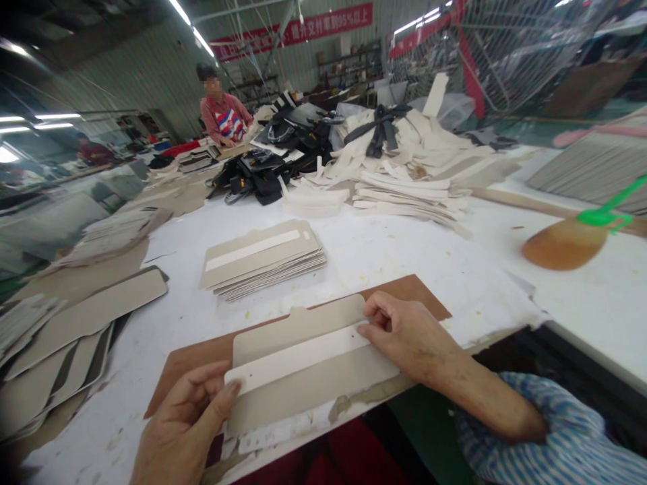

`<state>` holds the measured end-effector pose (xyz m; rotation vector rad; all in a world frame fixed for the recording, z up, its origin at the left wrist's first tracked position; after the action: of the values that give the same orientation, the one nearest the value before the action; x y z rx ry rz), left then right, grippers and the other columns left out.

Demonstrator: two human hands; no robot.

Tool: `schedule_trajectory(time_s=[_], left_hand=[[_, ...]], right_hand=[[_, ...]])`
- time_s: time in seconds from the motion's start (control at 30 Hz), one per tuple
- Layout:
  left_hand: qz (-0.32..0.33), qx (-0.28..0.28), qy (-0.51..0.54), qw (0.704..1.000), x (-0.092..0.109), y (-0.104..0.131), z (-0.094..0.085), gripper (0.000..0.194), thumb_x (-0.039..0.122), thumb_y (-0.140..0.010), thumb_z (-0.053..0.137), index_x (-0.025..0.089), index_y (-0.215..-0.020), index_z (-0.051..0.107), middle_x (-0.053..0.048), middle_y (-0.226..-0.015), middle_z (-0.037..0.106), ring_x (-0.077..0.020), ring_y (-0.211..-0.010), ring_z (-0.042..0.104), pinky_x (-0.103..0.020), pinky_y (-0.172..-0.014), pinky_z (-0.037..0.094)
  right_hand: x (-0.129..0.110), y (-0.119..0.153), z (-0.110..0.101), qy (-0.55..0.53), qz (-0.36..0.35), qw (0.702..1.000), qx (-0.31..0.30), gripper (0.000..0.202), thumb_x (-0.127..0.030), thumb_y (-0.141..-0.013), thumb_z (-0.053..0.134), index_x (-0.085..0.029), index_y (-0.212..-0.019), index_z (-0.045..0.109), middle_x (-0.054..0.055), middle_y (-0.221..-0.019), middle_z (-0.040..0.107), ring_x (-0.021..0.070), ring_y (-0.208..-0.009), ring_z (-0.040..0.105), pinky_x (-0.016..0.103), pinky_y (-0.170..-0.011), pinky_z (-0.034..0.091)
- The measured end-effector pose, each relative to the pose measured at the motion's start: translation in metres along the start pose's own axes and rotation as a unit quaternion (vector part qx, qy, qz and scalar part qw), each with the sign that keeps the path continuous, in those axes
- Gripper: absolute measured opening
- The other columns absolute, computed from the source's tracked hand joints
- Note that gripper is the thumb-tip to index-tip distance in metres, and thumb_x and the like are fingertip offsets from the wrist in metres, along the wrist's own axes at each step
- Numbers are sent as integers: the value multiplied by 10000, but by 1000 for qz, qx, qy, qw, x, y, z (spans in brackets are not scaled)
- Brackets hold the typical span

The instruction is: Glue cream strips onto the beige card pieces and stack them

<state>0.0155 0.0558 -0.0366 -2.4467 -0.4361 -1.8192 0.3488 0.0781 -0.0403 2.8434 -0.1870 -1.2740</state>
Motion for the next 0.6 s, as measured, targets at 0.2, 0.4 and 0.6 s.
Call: schedule_trajectory(time_s=[0.2,0.4,0.6], left_hand=[[-15,-44,-37,998,-1,-9,-8,694,764,-705,903,204,-1087,755,25,-733,705,-183,-694,681,-251,-638,570],[-16,-25,-39,999,4,-5,-2,679,756,-708,897,214,-1088,750,31,-736,703,-186,-697,680,-251,-624,560],[-21,5,-29,999,5,1,4,666,740,-712,904,233,-1110,738,40,-724,692,-177,-687,657,-252,-644,549]], right_hand=[[-1,1,0,9,12,1000,2,259,-534,-800,568,-279,-839,594,-5,-677,660,225,-635,626,362,-625,437],[-4,1,0,30,24,999,2,282,-551,-801,521,-279,-832,592,-3,-684,660,231,-647,627,373,-638,430],[-3,2,1,47,20,999,5,259,-525,-820,502,-278,-837,579,-13,-685,668,225,-646,628,375,-651,418]])
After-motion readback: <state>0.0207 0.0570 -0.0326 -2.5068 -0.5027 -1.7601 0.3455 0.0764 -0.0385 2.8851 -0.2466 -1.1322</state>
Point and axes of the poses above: each hand's wrist, its own y-axis away from the middle knuckle, its own z-axis out of the palm, x = y × z, the point moved 3 cm from there along -y, towards the middle knuckle
